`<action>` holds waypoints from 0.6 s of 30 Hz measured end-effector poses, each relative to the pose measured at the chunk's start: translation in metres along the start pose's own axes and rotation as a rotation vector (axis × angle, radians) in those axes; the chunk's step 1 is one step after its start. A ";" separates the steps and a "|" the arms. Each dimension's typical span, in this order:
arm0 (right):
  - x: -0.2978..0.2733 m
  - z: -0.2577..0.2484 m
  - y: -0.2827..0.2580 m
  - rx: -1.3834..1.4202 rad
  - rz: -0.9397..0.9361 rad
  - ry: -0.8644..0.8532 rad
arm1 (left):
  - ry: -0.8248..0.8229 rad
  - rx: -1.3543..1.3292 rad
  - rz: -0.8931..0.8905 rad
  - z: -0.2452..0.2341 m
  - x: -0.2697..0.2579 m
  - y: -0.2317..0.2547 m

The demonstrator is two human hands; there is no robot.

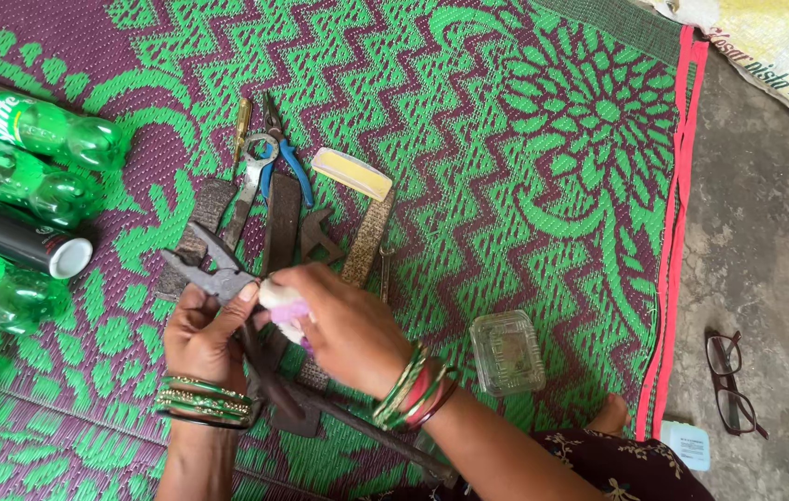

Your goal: The person sits on a mat and wipes various metal tools with a cloth. They handle pliers, a screwdriver, and a metal file one by one, rubbing each with the cloth before placing them back on the mat. The person also wipes a small plastic container.

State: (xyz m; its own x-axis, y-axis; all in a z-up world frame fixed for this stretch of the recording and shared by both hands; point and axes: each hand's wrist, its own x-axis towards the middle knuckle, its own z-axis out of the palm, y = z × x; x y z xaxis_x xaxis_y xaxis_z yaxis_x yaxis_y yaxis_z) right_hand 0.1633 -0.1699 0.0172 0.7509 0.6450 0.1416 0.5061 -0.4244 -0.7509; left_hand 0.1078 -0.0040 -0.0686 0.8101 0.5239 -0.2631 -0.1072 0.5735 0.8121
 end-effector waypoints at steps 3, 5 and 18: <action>0.002 -0.001 -0.007 -0.115 -0.025 -0.019 | 0.051 0.035 0.041 -0.003 0.003 0.000; 0.003 -0.001 -0.009 -0.073 0.008 -0.031 | 0.052 0.046 -0.043 -0.003 0.002 0.002; 0.012 -0.002 -0.002 -0.103 0.206 0.028 | -0.024 0.025 -0.002 0.009 -0.006 0.006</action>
State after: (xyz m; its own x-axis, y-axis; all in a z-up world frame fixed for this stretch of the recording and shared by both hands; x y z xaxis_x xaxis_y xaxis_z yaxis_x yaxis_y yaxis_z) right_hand 0.1719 -0.1629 0.0216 0.8537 0.5207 0.0105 0.3802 -0.6092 -0.6959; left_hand 0.1077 -0.0090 -0.0575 0.8237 0.5078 -0.2523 -0.0914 0.5580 0.8248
